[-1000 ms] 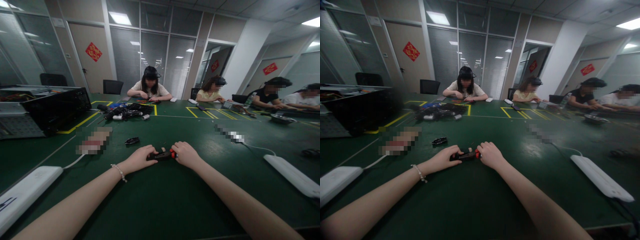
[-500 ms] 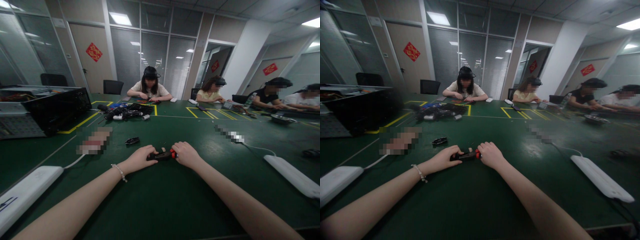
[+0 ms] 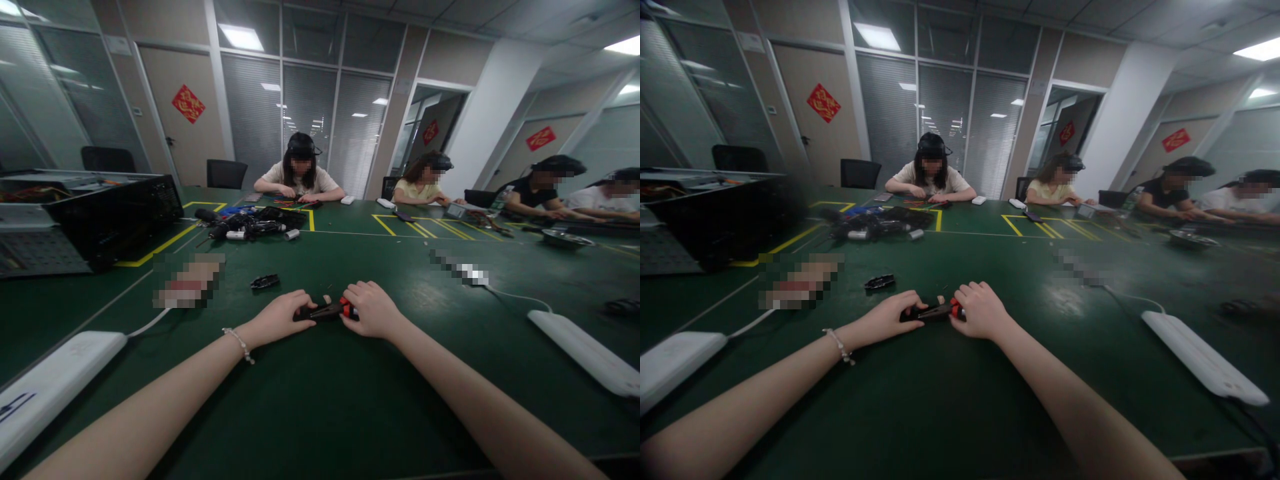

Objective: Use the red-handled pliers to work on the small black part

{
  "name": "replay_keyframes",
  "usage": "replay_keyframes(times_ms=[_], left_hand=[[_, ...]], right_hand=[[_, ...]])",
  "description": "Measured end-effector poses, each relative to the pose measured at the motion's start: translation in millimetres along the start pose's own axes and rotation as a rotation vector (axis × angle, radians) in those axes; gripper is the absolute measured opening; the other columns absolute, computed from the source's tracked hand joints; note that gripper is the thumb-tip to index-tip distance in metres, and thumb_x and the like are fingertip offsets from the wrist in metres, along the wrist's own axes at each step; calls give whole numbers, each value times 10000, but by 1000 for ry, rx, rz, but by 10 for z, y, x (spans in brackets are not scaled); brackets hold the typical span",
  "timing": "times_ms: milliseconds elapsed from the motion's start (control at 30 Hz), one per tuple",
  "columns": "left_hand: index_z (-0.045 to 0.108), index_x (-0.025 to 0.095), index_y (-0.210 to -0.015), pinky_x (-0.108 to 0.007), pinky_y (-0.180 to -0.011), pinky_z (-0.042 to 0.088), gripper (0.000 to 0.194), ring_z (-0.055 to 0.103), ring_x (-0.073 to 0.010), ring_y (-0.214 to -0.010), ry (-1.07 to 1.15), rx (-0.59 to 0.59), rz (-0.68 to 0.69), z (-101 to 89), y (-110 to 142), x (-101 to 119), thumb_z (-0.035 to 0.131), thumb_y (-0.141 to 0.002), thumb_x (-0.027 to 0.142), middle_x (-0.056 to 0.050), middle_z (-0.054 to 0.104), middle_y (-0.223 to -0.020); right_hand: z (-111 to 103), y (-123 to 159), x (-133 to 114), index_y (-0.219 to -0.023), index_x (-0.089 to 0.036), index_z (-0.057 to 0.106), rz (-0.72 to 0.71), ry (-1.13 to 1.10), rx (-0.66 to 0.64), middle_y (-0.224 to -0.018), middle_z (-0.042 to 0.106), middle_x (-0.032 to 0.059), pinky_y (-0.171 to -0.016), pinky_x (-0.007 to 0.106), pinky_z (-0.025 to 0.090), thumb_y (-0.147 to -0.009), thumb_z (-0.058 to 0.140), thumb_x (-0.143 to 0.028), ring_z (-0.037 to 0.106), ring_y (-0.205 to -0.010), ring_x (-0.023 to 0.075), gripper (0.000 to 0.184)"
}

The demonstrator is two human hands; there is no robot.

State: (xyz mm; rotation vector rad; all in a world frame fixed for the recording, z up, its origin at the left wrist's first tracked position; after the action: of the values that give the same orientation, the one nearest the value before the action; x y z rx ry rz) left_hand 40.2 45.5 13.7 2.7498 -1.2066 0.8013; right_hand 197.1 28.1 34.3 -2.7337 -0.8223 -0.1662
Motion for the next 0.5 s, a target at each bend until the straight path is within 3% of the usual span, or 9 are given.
replay_keyframes(times_ms=[267,500], left_hand=[[527,209,-969,-236,-616,378,250,491,-136,-698,-6,15,16,18,-6,-22,556,-767,352,-6,494,-885],[528,213,-979,-234,-614,383,256,495,-139,-710,-8,9,6,14,0,-17,552,-769,356,-5,498,-885]], right_hand=[[15,-6,-5,-820,-156,533,-1,37,35,-835,552,69,-699,304,299,-723,480,-379,458,-760,184,249],[84,-20,36,-902,-155,531,23,59,6,-892,576,69,-719,290,310,-693,510,-204,484,-808,182,216]])
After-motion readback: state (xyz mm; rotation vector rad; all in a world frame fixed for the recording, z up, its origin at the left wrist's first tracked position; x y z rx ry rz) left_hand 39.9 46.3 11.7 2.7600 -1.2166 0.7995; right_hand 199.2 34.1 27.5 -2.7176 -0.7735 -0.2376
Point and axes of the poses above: each hand's wrist, its own y-axis away from the middle knuckle, its own z-axis out of the palm, x = y × z, the point moved 6 cm from there along -y, towards the middle knuckle
